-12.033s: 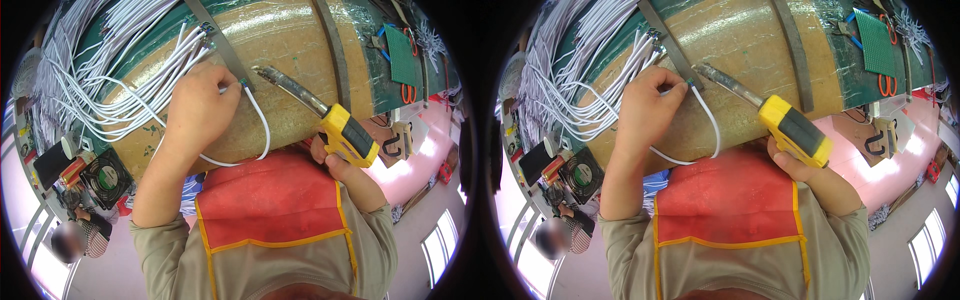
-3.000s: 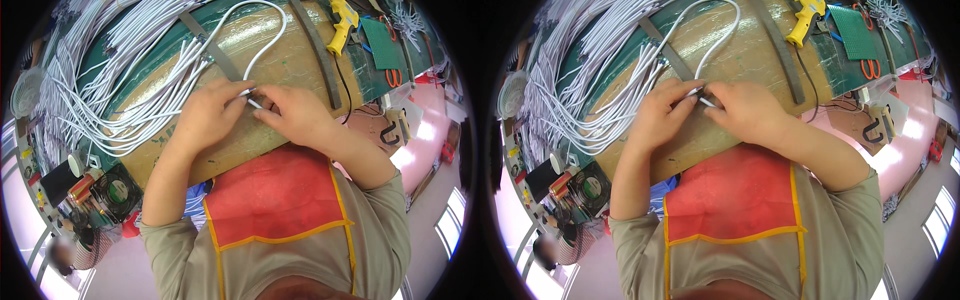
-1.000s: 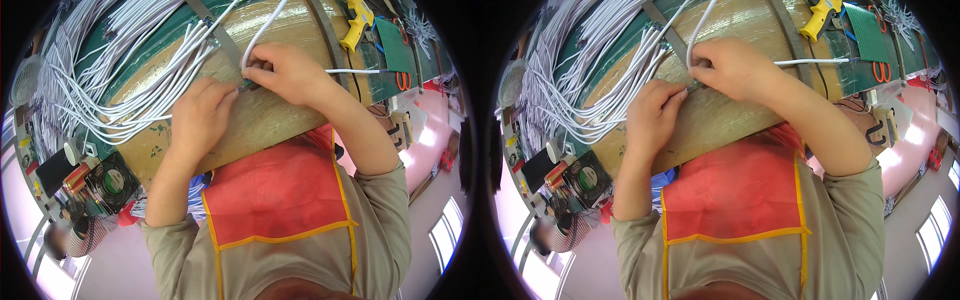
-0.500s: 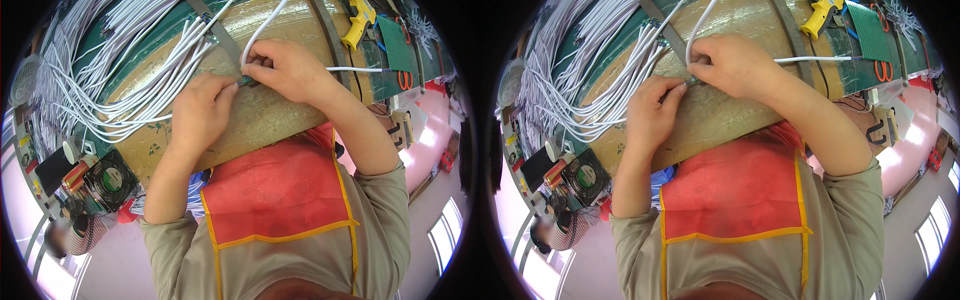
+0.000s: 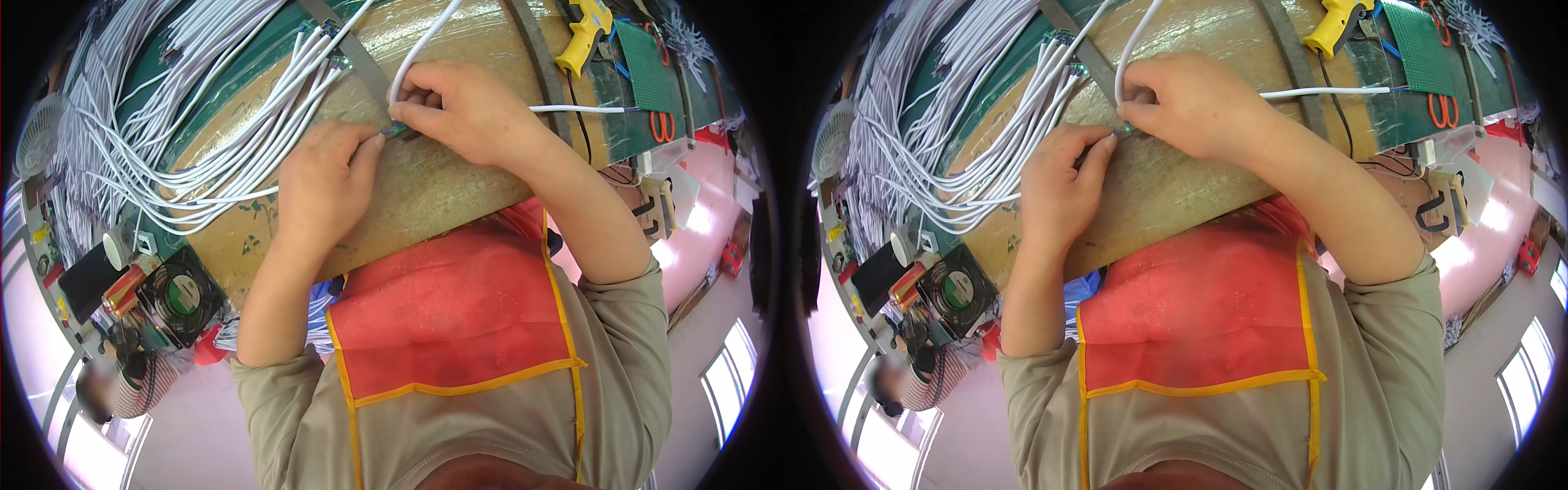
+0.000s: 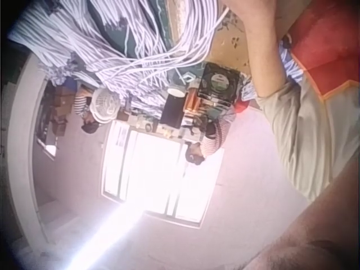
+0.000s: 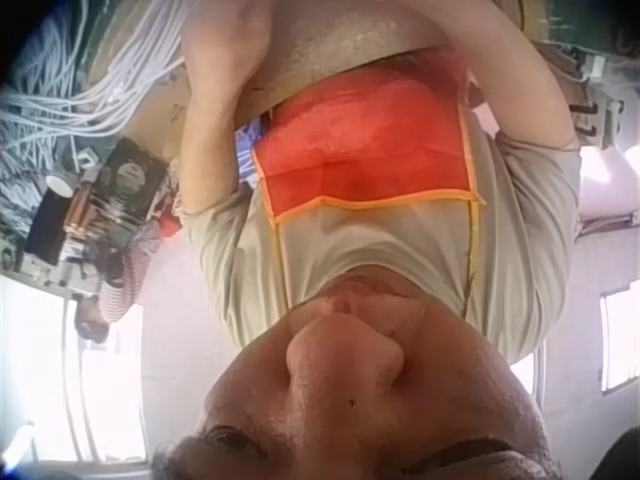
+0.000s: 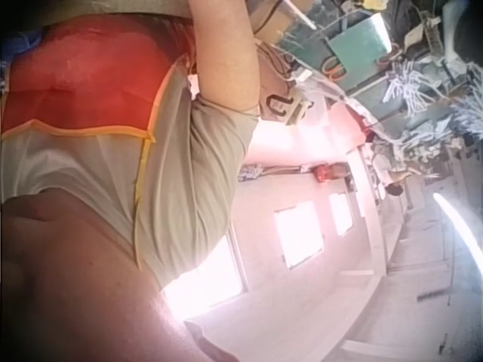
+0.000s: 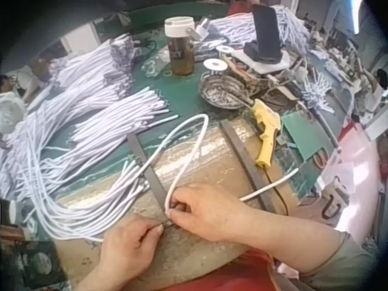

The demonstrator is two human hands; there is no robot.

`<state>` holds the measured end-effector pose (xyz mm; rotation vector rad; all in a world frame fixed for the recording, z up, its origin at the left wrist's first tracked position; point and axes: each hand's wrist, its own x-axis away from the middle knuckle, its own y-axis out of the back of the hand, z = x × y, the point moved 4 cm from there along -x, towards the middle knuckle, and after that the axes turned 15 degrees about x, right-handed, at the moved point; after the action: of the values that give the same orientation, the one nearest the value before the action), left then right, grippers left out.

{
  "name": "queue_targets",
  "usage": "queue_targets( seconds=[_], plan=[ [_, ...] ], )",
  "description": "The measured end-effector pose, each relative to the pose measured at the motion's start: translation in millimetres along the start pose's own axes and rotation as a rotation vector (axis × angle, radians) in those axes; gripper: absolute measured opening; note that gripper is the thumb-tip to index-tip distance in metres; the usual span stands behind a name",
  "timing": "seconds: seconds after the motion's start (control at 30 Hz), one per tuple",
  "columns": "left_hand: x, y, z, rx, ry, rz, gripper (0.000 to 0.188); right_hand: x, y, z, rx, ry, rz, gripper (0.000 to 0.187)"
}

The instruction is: The person solders wires to a circuit board with a soldering iron, then applies hot glue to the connections with a glue gun to secure them.

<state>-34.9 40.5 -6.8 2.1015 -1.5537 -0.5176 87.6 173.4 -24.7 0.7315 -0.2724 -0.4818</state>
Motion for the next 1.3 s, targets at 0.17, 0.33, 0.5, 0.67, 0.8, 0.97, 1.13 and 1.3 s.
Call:
queue_targets(
  seconds=[0.17,0.33,0.5,0.67,0.8,0.97,1.13,1.3],
  plan=[
    [0,-2,1,0.044,0.005,0.022,0.011,0,1,-2,0.013,0.006,0.015,0.020],
    [3,-5,0,0.023,0.003,-0.015,0.011,0,0,1,0.031,0.029,-0.017,0.020],
    [3,-8,-2,0.048,0.043,-0.052,0.011,1,0,0,0.027,0.035,-0.047,0.020],
    [6,-14,-2,-0.031,-0.091,-0.120,0.008,1,1,4,0.024,0.029,-0.050,0.021],
    [3,-13,-2,0.066,0.019,-0.079,0.008,2,1,3,0.044,0.024,-0.048,0.022],
    [2,-14,-4,0.037,0.000,-0.098,0.011,2,0,2,0.054,-0.005,-0.043,0.022],
    [-1,-12,-3,0.117,0.141,-0.113,0.014,2,0,4,0.031,-0.025,-0.039,0.022],
    [-3,-10,-1,0.171,0.163,-0.110,0.015,2,0,2,0.070,-0.001,-0.060,0.021]
  ],
)
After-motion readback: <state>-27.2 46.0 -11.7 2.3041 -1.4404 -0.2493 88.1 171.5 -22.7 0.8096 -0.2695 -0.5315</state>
